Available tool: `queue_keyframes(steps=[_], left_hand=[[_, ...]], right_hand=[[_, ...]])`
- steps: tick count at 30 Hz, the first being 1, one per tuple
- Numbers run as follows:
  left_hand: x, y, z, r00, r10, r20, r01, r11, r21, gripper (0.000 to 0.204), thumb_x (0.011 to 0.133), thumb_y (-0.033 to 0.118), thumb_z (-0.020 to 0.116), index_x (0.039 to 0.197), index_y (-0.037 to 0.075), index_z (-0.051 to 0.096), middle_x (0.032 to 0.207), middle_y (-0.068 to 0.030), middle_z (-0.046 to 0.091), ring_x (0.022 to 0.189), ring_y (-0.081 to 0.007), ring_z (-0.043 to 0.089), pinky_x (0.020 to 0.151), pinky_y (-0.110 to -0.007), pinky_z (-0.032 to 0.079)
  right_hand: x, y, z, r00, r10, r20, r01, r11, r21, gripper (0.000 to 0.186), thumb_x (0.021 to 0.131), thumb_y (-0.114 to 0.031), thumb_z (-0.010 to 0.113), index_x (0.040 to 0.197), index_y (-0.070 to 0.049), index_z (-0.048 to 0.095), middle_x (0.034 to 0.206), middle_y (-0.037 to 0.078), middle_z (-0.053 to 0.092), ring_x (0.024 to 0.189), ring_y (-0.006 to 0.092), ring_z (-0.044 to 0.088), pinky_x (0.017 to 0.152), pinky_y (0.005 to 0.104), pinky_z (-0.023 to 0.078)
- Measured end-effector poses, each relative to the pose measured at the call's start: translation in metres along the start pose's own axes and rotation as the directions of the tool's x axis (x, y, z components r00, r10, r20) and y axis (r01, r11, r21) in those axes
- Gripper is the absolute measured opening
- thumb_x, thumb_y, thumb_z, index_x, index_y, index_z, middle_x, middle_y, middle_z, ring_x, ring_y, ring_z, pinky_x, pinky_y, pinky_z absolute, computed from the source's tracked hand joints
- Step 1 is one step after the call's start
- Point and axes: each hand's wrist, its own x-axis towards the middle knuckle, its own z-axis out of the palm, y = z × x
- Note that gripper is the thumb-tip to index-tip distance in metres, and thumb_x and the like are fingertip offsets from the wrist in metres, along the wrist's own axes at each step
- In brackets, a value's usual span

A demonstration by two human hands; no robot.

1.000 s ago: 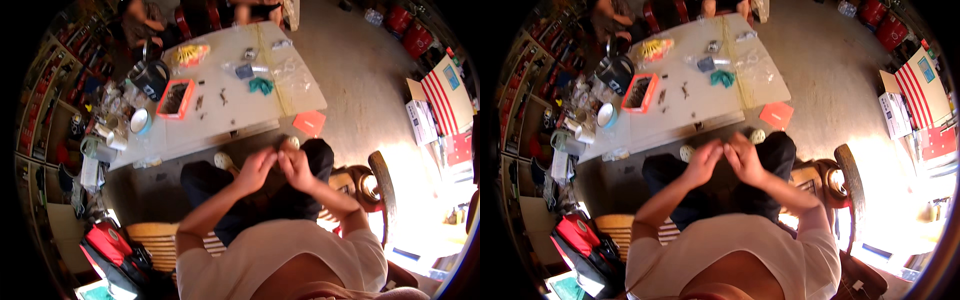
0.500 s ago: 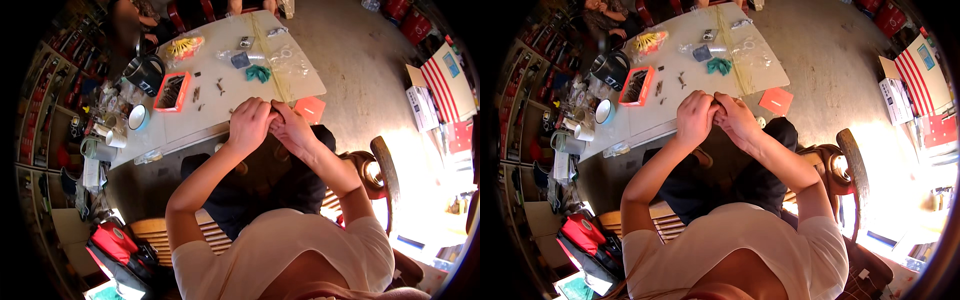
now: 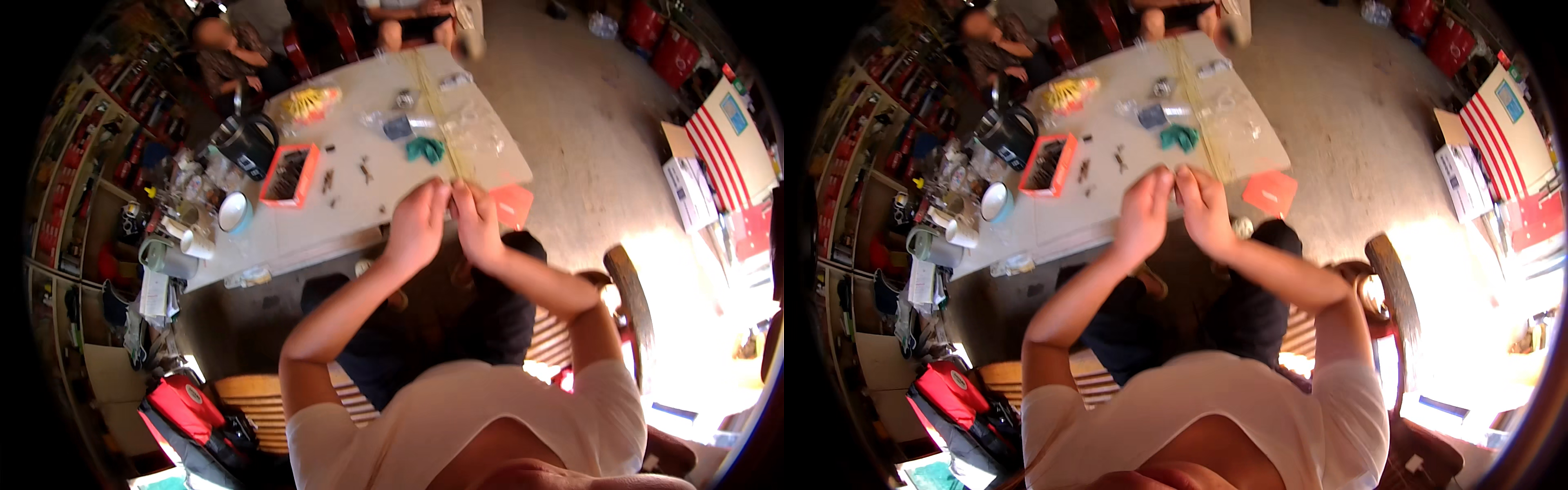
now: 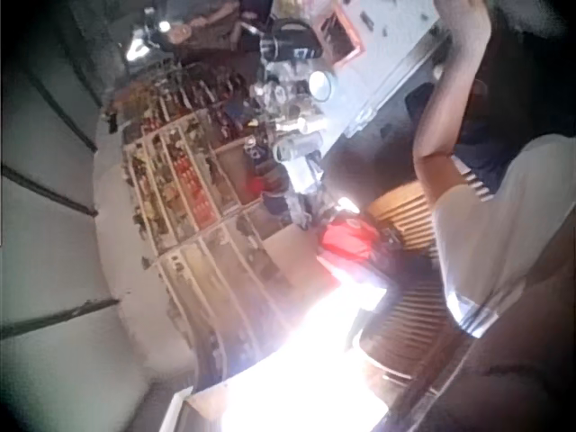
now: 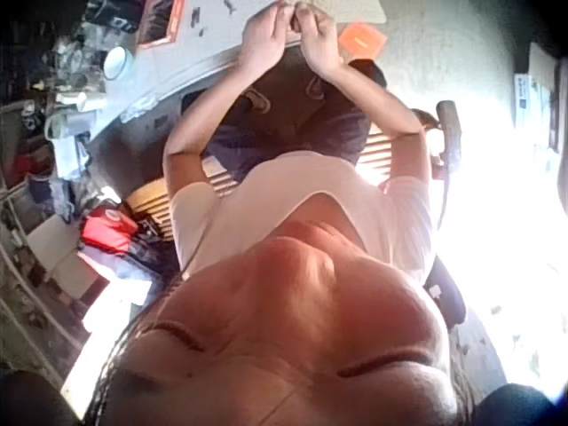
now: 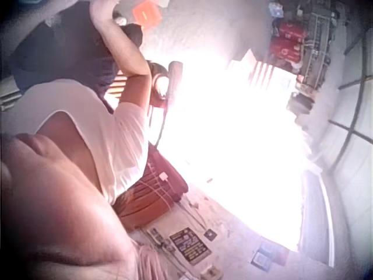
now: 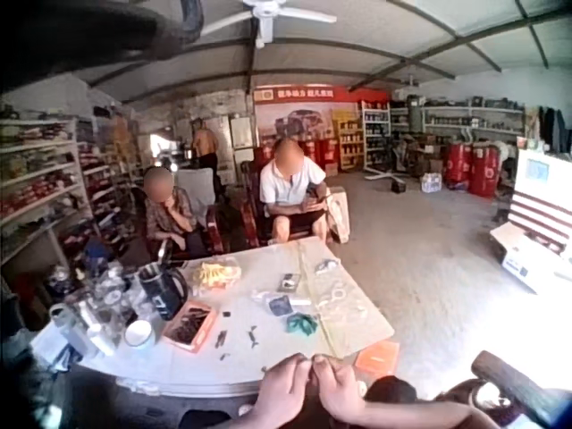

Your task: The person manipulates small electronic components on a table, including using a small abrasive pad and a thin metal tool to scrape or clean a surface, and applying a small piece of adhesive paper.

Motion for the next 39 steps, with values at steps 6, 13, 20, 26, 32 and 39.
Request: queue_keyframes(steps=[6, 13, 20, 26, 32, 39], left_hand=[[-0.005, -0.012, -0.009, 0.920, 0.322, 0.224, -0.380, 0.875, 0.300, 0.012, 0.081, 0.009, 0.059, 0.083, 0.001, 0.050, 0.079, -0.0169, 0.052, 0.077, -0.0366, 0.053, 0.067, -0.042, 0.044], [-0.030, -0.009, -0.005, 0.631, -0.461, 0.624, 0.772, 0.298, -0.561, 0.039, 0.100, 0.037, 0.042, 0.077, 0.006, 0.047, 0.061, 0.0047, 0.039, 0.052, -0.0082, 0.038, 0.047, -0.026, 0.032], [-0.038, 0.003, 0.012, 0.984, 0.126, -0.128, -0.115, 0.989, 0.092, 0.026, 0.094, 0.025, 0.052, 0.078, 0.005, 0.049, 0.060, -0.0080, 0.048, 0.053, -0.0272, 0.052, 0.048, -0.036, 0.040], [-0.024, 0.014, -0.014, 0.920, 0.355, 0.165, -0.391, 0.850, 0.353, 0.021, 0.079, 0.019, 0.066, 0.083, 0.004, 0.051, 0.076, -0.0085, 0.055, 0.068, -0.0267, 0.058, 0.058, -0.036, 0.047], [-0.043, 0.015, -0.006, 0.962, 0.246, 0.115, -0.264, 0.948, 0.177, 0.017, 0.087, 0.018, 0.060, 0.087, 0.002, 0.054, 0.077, -0.0123, 0.057, 0.073, -0.0275, 0.059, 0.065, -0.034, 0.047], [-0.024, 0.028, -0.019, 0.649, -0.465, 0.601, 0.760, 0.383, -0.524, 0.031, 0.100, 0.032, 0.045, 0.079, 0.009, 0.049, 0.060, 0.0061, 0.038, 0.047, -0.0028, 0.030, 0.041, -0.020, 0.022]], right_hand=[[-0.015, 0.017, -0.010, 0.873, 0.469, 0.133, -0.475, 0.758, 0.448, 0.031, 0.097, -0.022, 0.046, 0.069, -0.009, 0.052, 0.060, -0.003, 0.042, 0.058, 0.0077, 0.040, 0.059, 0.0242, 0.035], [-0.012, 0.028, -0.022, 0.798, -0.566, 0.206, 0.595, 0.687, -0.418, 0.029, 0.094, -0.009, 0.045, 0.067, 0.001, 0.043, 0.063, 0.013, 0.041, 0.059, 0.0249, 0.041, 0.054, 0.0357, 0.034], [-0.040, 0.019, 0.001, 0.989, 0.123, -0.077, -0.108, 0.978, 0.179, 0.036, 0.100, -0.019, 0.041, 0.066, -0.009, 0.044, 0.060, -0.005, 0.037, 0.057, 0.0046, 0.035, 0.051, 0.0234, 0.028], [-0.046, -0.017, -0.001, 0.853, 0.522, 0.000, -0.434, 0.709, 0.556, 0.031, 0.099, -0.019, 0.043, 0.068, -0.014, 0.045, 0.060, -0.005, 0.037, 0.056, 0.0072, 0.036, 0.054, 0.0248, 0.031], [-0.065, -0.003, -0.008, 0.989, 0.115, -0.088, -0.112, 0.993, 0.029, 0.030, 0.099, -0.020, 0.043, 0.072, -0.006, 0.048, 0.066, -0.002, 0.047, 0.065, 0.0060, 0.044, 0.056, 0.0258, 0.036], [0.001, -0.002, -0.036, 0.544, -0.708, 0.451, 0.833, 0.390, -0.393, 0.022, 0.077, -0.011, 0.062, 0.064, -0.003, 0.046, 0.064, 0.009, 0.044, 0.058, 0.0278, 0.041, 0.051, 0.0385, 0.033]])
